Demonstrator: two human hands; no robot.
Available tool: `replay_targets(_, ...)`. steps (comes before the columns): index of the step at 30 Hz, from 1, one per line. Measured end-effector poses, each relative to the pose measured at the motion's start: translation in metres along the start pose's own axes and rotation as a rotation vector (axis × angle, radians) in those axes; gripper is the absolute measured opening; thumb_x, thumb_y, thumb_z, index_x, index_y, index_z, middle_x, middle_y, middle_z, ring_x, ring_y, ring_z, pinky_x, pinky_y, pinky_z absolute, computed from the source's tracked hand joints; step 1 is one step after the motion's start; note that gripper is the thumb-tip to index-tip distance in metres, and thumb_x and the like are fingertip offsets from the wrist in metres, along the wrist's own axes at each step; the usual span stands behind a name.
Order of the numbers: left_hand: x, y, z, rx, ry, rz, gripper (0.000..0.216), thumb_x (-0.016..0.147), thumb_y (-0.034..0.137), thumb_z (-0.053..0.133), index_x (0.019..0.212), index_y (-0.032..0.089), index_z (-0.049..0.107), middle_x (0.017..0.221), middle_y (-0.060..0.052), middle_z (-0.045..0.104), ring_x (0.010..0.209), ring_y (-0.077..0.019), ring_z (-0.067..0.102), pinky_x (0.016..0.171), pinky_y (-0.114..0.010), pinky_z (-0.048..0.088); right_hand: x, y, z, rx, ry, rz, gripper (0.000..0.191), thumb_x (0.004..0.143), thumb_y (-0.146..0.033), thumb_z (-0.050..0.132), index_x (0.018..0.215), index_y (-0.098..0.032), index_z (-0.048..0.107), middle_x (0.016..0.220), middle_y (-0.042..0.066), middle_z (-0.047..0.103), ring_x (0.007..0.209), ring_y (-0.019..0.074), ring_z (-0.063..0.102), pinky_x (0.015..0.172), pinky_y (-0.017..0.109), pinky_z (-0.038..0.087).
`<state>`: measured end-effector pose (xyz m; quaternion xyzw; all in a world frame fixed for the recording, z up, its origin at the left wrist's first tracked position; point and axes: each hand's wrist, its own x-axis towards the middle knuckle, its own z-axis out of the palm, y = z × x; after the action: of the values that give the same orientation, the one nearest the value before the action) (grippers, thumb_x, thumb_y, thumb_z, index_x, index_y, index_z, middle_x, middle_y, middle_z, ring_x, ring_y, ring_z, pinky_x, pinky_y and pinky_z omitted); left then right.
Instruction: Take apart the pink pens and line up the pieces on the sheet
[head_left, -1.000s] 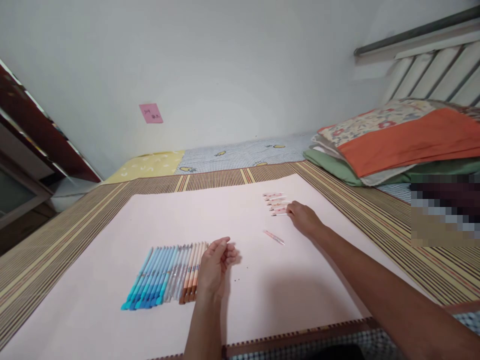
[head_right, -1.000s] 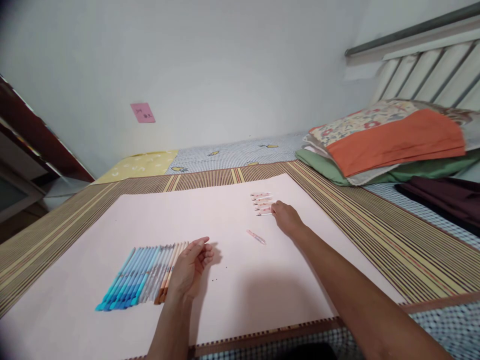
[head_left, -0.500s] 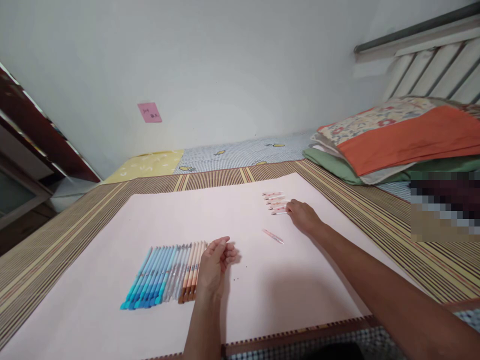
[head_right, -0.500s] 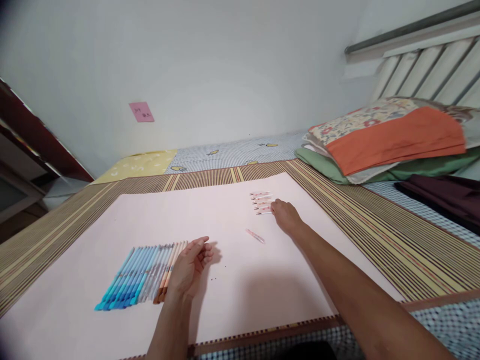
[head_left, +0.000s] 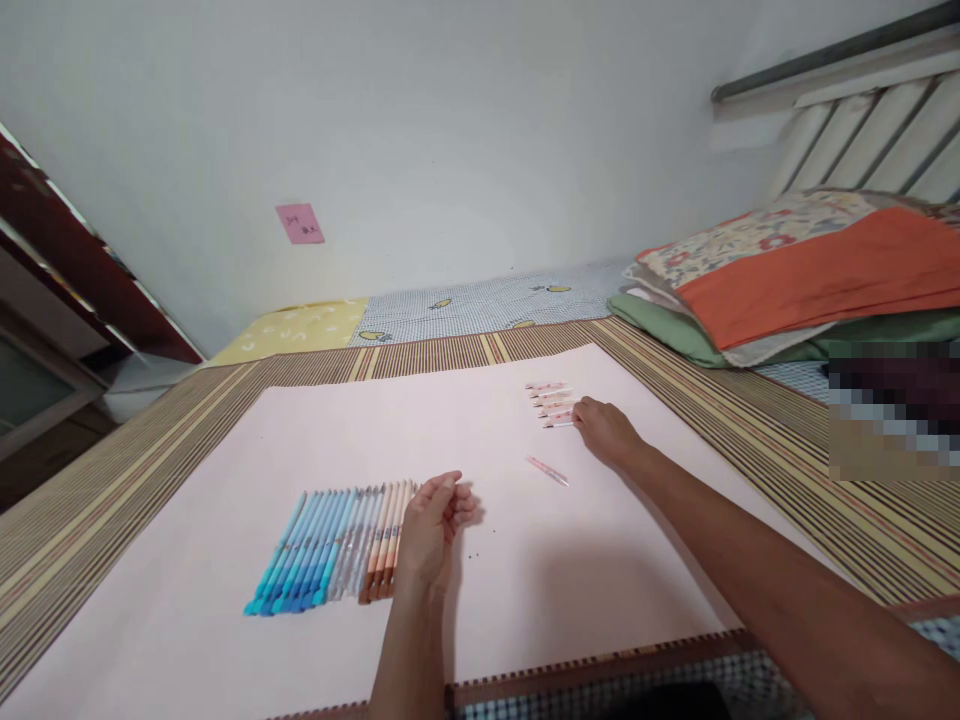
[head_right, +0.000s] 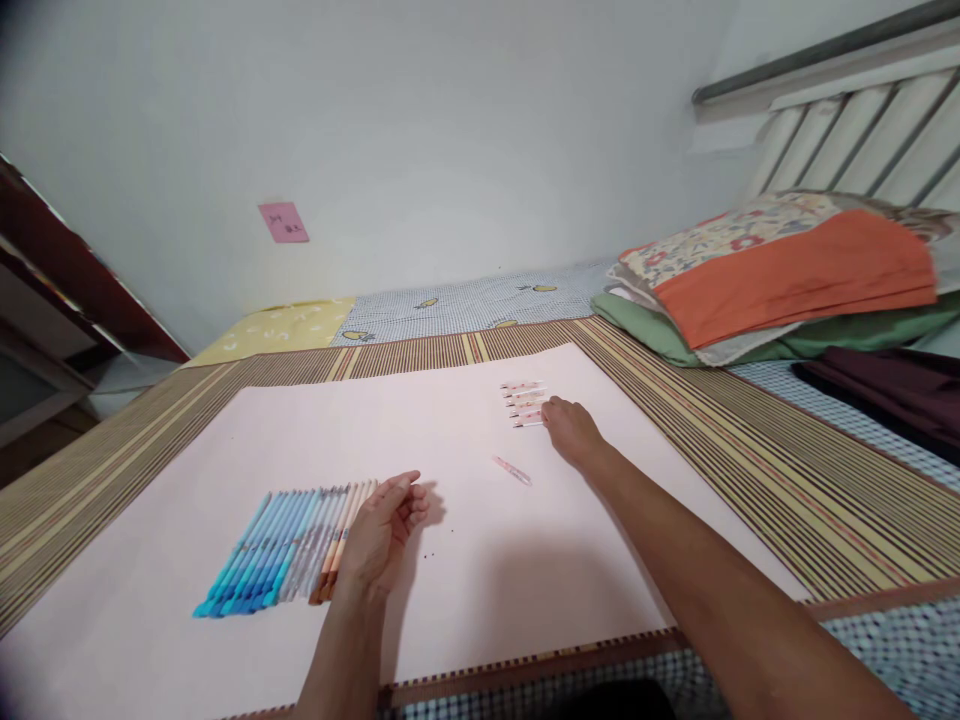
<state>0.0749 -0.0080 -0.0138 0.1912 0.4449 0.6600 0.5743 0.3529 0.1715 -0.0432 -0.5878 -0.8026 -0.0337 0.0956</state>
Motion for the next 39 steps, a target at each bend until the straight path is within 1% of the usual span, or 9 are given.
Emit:
replay_targets(6, 0.0, -0.001, 0.0, 0.008, 0.014, 0.001, 0.035, 0.068, 0.026, 0.085, 0.094, 0.01, 0.068, 0.068, -0.003, 0.071, 0.058, -0.0102, 0.064, 0.055, -0.019, 0.053, 0.001, -0.001, -0.001, 0.013, 0.007, 0.016, 0.022, 0.094, -0.011, 0.045, 0.086, -0.017, 0.064, 0.096, 0.009, 0.066, 0.075, 0.0186, 0.058, 0.067, 0.032, 0.031)
replay_targets(14, 0.002, -0.003, -0.003, 0.007, -0.005, 0.006, 0.036, 0.067, 0.028, 0.086, 0.094, 0.01, 0.069, 0.069, -0.002, 0.071, 0.058, -0.0101, 0.065, 0.055, -0.019, 0.053, -0.001, -0.005, -0.003, 0.067, 0.054, 0.034, 0.02, 0.093, -0.013, 0.046, 0.083, -0.016, 0.063, 0.096, 0.012, 0.067, 0.076, 0.0201, 0.059, 0.069, 0.032, 0.032)
replay_targets(19, 0.002, -0.001, -0.002, 0.002, 0.007, 0.005, 0.033, 0.069, 0.026, 0.084, 0.093, 0.01, 0.069, 0.07, -0.003, 0.071, 0.059, -0.0105, 0.065, 0.056, -0.019, 0.054, -0.012, -0.013, -0.009, 0.174, 0.094, 0.065, 0.019, 0.091, -0.015, 0.045, 0.082, -0.019, 0.061, 0.095, 0.007, 0.068, 0.073, 0.0164, 0.059, 0.066, 0.028, 0.035)
replay_targets(21, 0.002, -0.001, -0.002, 0.005, 0.011, 0.006, 0.032, 0.07, 0.026, 0.084, 0.094, 0.01, 0.069, 0.07, -0.003, 0.071, 0.059, -0.0106, 0.065, 0.056, -0.02, 0.055, -0.022, -0.021, -0.013, 0.297, 0.071, 0.045, 0.017, 0.089, -0.018, 0.048, 0.078, -0.021, 0.061, 0.089, 0.003, 0.069, 0.074, 0.0153, 0.06, 0.066, 0.026, 0.038)
replay_targets(25, 0.0, -0.001, -0.001, -0.006, 0.011, 0.003, 0.031, 0.07, 0.024, 0.084, 0.093, 0.01, 0.069, 0.068, -0.003, 0.071, 0.057, -0.0101, 0.064, 0.054, -0.019, 0.054, -0.045, -0.043, -0.02, 0.566, -0.068, 0.004, 0.01, 0.082, -0.029, 0.059, 0.077, -0.022, 0.063, 0.08, 0.0, 0.067, 0.074, 0.0168, 0.059, 0.064, 0.026, 0.038)
replay_targets(28, 0.0, 0.0, -0.001, -0.012, 0.012, -0.005, 0.028, 0.071, 0.023, 0.083, 0.092, 0.01, 0.069, 0.068, -0.003, 0.07, 0.057, -0.0101, 0.065, 0.054, -0.019, 0.054, -0.058, -0.059, -0.025, 0.551, -0.134, 0.005, 0.01, 0.077, -0.031, 0.067, 0.081, -0.022, 0.065, 0.086, 0.002, 0.066, 0.077, 0.0175, 0.058, 0.066, 0.026, 0.037)
replay_targets(31, 0.001, 0.001, -0.002, -0.011, 0.009, -0.004, 0.026, 0.072, 0.023, 0.082, 0.092, 0.01, 0.07, 0.068, -0.003, 0.071, 0.058, -0.0102, 0.065, 0.054, -0.019, 0.054, -0.066, -0.068, -0.026, 0.533, -0.147, -0.002, 0.003, 0.078, -0.023, 0.064, 0.079, -0.021, 0.062, 0.088, 0.003, 0.064, 0.078, 0.0165, 0.056, 0.067, 0.026, 0.036)
replay_targets(35, 0.002, 0.002, -0.004, -0.012, 0.008, 0.007, 0.025, 0.073, 0.023, 0.082, 0.091, 0.011, 0.07, 0.069, -0.003, 0.071, 0.058, -0.0101, 0.065, 0.055, -0.018, 0.054, -0.069, -0.063, -0.022, 0.51, -0.092, 0.008, 0.008, 0.079, -0.016, 0.055, 0.074, -0.021, 0.057, 0.086, 0.002, 0.062, 0.074, 0.015, 0.055, 0.065, 0.025, 0.035)
replay_targets(39, 0.002, 0.001, -0.005, -0.022, 0.0, 0.005, 0.026, 0.073, 0.023, 0.082, 0.092, 0.011, 0.069, 0.069, -0.003, 0.071, 0.058, -0.01, 0.065, 0.054, -0.018, 0.054, -0.06, -0.035, -0.015, 0.463, -0.015, 0.05, 0.008, 0.077, -0.015, 0.056, 0.072, -0.022, 0.055, 0.082, 0.001, 0.063, 0.073, 0.0152, 0.055, 0.065, 0.026, 0.034)
